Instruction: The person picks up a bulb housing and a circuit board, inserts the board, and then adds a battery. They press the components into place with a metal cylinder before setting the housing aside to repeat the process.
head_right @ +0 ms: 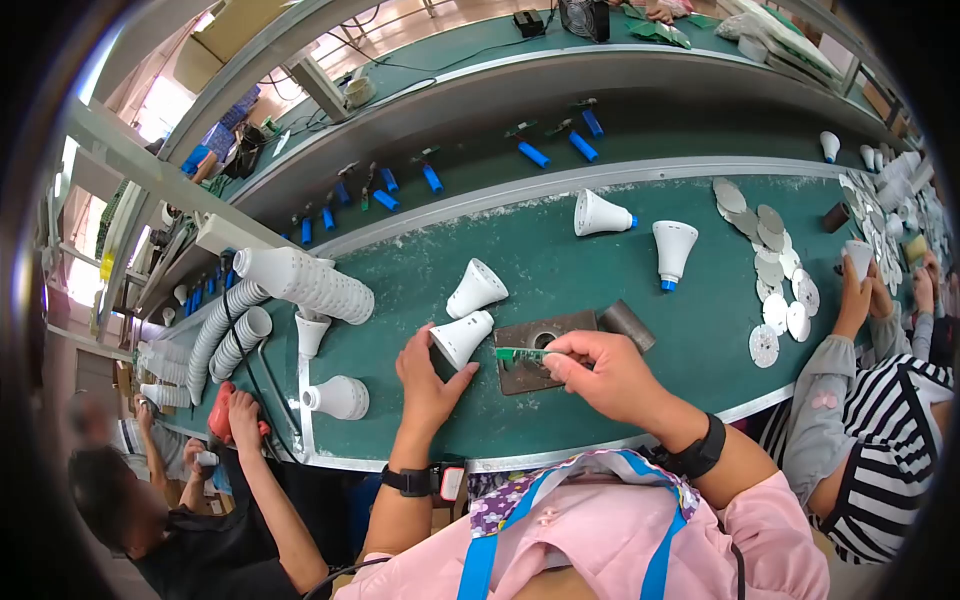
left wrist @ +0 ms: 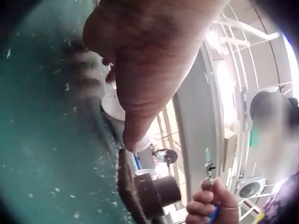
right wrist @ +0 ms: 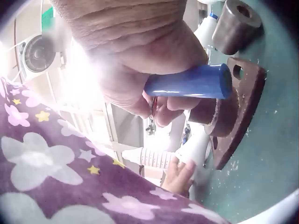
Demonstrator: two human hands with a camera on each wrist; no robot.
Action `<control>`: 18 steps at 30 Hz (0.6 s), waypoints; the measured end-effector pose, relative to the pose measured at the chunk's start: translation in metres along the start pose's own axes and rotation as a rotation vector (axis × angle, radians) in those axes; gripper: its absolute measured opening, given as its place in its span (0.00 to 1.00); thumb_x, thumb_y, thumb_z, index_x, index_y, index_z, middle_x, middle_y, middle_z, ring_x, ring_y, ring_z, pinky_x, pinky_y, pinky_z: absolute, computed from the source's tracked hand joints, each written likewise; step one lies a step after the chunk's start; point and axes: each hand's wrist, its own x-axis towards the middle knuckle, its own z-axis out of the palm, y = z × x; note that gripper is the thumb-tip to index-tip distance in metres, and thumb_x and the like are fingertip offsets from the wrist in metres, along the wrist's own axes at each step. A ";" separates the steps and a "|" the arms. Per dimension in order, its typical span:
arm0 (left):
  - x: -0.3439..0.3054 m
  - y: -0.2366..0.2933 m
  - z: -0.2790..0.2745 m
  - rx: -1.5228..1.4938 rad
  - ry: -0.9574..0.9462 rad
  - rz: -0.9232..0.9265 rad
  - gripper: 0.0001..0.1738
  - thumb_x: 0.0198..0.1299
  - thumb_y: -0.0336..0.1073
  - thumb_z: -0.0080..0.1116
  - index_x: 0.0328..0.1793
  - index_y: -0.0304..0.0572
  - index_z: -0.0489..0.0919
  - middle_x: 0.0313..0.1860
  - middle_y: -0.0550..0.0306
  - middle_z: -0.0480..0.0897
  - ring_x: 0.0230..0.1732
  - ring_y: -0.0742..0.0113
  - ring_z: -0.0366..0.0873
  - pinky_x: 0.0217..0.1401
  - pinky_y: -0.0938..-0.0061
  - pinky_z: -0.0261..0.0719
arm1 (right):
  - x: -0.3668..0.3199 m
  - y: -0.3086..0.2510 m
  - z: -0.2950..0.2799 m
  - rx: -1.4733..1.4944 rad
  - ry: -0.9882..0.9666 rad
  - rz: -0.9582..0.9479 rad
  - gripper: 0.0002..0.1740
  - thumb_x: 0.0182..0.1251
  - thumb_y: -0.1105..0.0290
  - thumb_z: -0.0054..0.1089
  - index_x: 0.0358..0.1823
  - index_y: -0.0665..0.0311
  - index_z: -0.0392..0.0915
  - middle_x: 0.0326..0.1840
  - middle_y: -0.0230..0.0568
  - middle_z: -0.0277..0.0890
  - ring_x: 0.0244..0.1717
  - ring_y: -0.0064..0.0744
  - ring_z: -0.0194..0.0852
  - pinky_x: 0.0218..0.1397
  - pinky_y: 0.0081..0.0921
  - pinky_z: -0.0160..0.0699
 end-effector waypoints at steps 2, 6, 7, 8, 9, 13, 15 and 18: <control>-0.001 0.009 -0.007 -0.073 -0.011 -0.035 0.45 0.35 0.40 0.71 0.62 0.37 0.61 0.52 0.46 0.69 0.55 0.51 0.66 0.62 0.61 0.57 | -0.002 -0.004 -0.005 0.018 0.038 0.011 0.09 0.62 0.69 0.54 0.38 0.66 0.76 0.26 0.30 0.73 0.25 0.14 0.66 0.29 0.14 0.69; 0.001 0.031 -0.047 -0.429 -0.257 0.063 0.45 0.35 0.32 0.66 0.65 0.38 0.61 0.51 0.51 0.68 0.54 0.61 0.67 0.57 0.70 0.64 | -0.002 -0.021 -0.005 0.004 -0.011 -0.261 0.07 0.60 0.72 0.54 0.38 0.67 0.76 0.28 0.31 0.72 0.25 0.16 0.67 0.28 0.16 0.67; 0.003 0.033 -0.051 -0.480 -0.371 0.191 0.46 0.34 0.31 0.65 0.66 0.39 0.60 0.49 0.52 0.69 0.53 0.63 0.68 0.56 0.74 0.65 | 0.001 -0.026 -0.003 0.007 -0.016 -0.253 0.07 0.60 0.72 0.54 0.38 0.67 0.76 0.28 0.31 0.72 0.25 0.16 0.67 0.28 0.16 0.67; 0.005 0.036 -0.053 -0.564 -0.448 0.193 0.49 0.33 0.33 0.66 0.68 0.38 0.58 0.48 0.53 0.70 0.53 0.65 0.69 0.57 0.76 0.64 | 0.004 -0.030 -0.001 -0.128 -0.058 -0.339 0.07 0.59 0.73 0.55 0.37 0.67 0.76 0.27 0.33 0.72 0.24 0.18 0.67 0.27 0.17 0.66; 0.003 0.037 -0.050 -0.563 -0.454 0.189 0.49 0.33 0.33 0.66 0.68 0.38 0.58 0.48 0.53 0.70 0.53 0.65 0.69 0.57 0.76 0.64 | 0.006 -0.031 0.001 -0.262 -0.098 -0.425 0.06 0.59 0.73 0.55 0.37 0.67 0.76 0.27 0.34 0.72 0.23 0.20 0.67 0.27 0.19 0.66; -0.003 0.056 -0.031 -1.506 -0.434 -0.286 0.44 0.48 0.42 0.61 0.68 0.36 0.52 0.49 0.49 0.73 0.47 0.61 0.76 0.43 0.73 0.78 | -0.002 -0.025 -0.001 -0.407 -0.135 -0.428 0.06 0.54 0.72 0.58 0.32 0.65 0.77 0.24 0.39 0.72 0.23 0.32 0.69 0.25 0.26 0.65; -0.005 0.051 -0.023 -1.439 -0.476 -0.437 0.36 0.53 0.42 0.56 0.65 0.36 0.54 0.48 0.47 0.74 0.40 0.60 0.79 0.28 0.76 0.81 | -0.006 -0.025 -0.003 -0.417 -0.090 -0.418 0.05 0.52 0.71 0.59 0.29 0.65 0.77 0.21 0.40 0.71 0.23 0.35 0.69 0.25 0.28 0.65; -0.009 0.047 -0.014 -1.439 -0.607 -0.561 0.27 0.59 0.39 0.52 0.61 0.38 0.58 0.47 0.49 0.75 0.31 0.71 0.77 0.20 0.85 0.72 | -0.005 -0.028 -0.014 -0.452 -0.025 -0.321 0.07 0.54 0.69 0.57 0.27 0.65 0.76 0.20 0.41 0.69 0.22 0.38 0.69 0.25 0.30 0.65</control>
